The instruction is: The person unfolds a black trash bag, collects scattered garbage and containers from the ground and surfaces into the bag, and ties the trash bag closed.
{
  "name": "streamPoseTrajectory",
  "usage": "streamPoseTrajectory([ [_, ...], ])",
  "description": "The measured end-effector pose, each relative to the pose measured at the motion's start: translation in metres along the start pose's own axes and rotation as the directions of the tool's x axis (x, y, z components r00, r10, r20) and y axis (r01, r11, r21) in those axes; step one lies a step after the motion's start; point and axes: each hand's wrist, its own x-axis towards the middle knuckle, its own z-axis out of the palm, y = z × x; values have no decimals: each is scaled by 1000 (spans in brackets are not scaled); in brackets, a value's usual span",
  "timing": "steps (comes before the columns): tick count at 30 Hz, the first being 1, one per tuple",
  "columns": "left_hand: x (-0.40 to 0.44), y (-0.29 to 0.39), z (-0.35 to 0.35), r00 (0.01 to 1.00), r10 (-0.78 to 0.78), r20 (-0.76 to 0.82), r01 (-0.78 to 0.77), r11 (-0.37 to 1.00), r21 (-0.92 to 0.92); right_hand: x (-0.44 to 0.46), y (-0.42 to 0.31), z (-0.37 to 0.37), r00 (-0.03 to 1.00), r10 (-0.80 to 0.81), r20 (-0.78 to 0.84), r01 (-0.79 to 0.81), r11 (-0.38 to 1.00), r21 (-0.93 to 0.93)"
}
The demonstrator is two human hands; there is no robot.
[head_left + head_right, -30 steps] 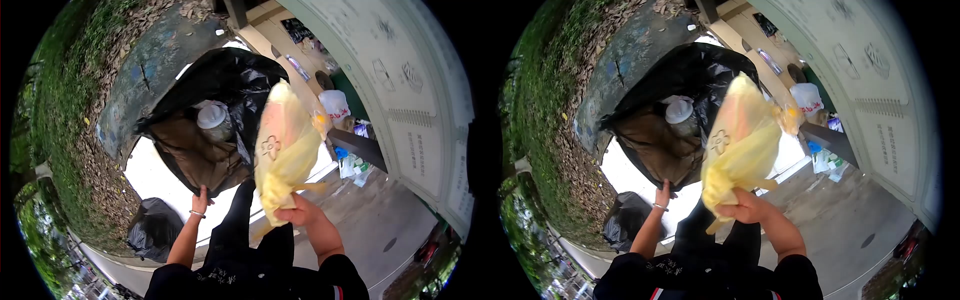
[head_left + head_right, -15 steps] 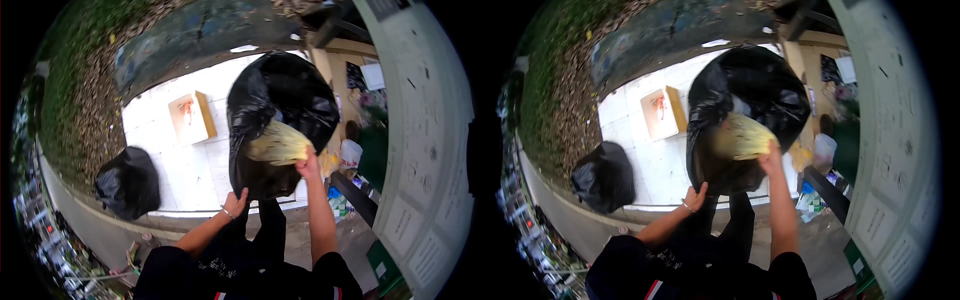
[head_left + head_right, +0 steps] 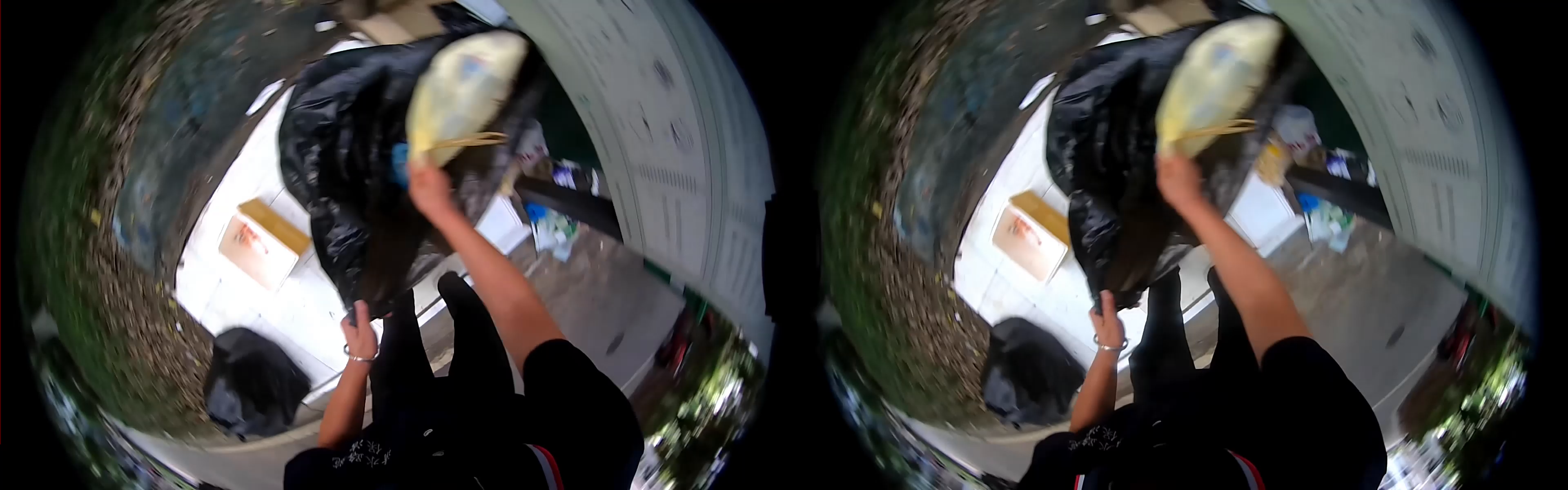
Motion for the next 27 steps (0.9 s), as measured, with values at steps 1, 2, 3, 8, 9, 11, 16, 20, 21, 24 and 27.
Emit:
streamPoseTrajectory([
  [1,11,-19,1,999,40,3,-40,999,-17,-6,0,4,997,33,66,-30,998,-53],
  [2,14,-14,12,997,80,17,-77,988,-135,-12,2,9,990,-6,140,14,998,-55],
  [3,15,-5,24,997,75,8,-72,980,-185,-17,9,19,974,6,226,8,998,-59],
  [8,26,-15,58,986,159,-43,-165,968,-189,-37,20,-29,855,-63,515,91,995,-29],
  [9,32,-30,54,987,136,-90,-148,979,-141,-42,27,-49,868,-130,480,127,991,38],
  [11,30,-27,65,994,98,-47,-106,967,-231,-46,48,-100,911,-275,308,203,948,246],
  [16,41,-63,76,922,32,-386,-92,986,-138,-29,231,-149,986,113,-122,-29,837,546],
  [20,73,-107,89,827,-87,-556,-117,940,-320,31,439,-117,981,159,-108,-168,983,-78],
  [21,81,-128,79,840,-57,-540,-121,950,-288,52,481,-104,988,87,-125,-115,964,-238],
  [24,95,-167,65,874,35,-484,-162,962,-222,117,546,-82,971,219,-99,-239,832,-501],
  [27,113,-201,73,781,201,-591,-200,977,68,143,613,-46,910,414,-16,-319,676,-664],
])
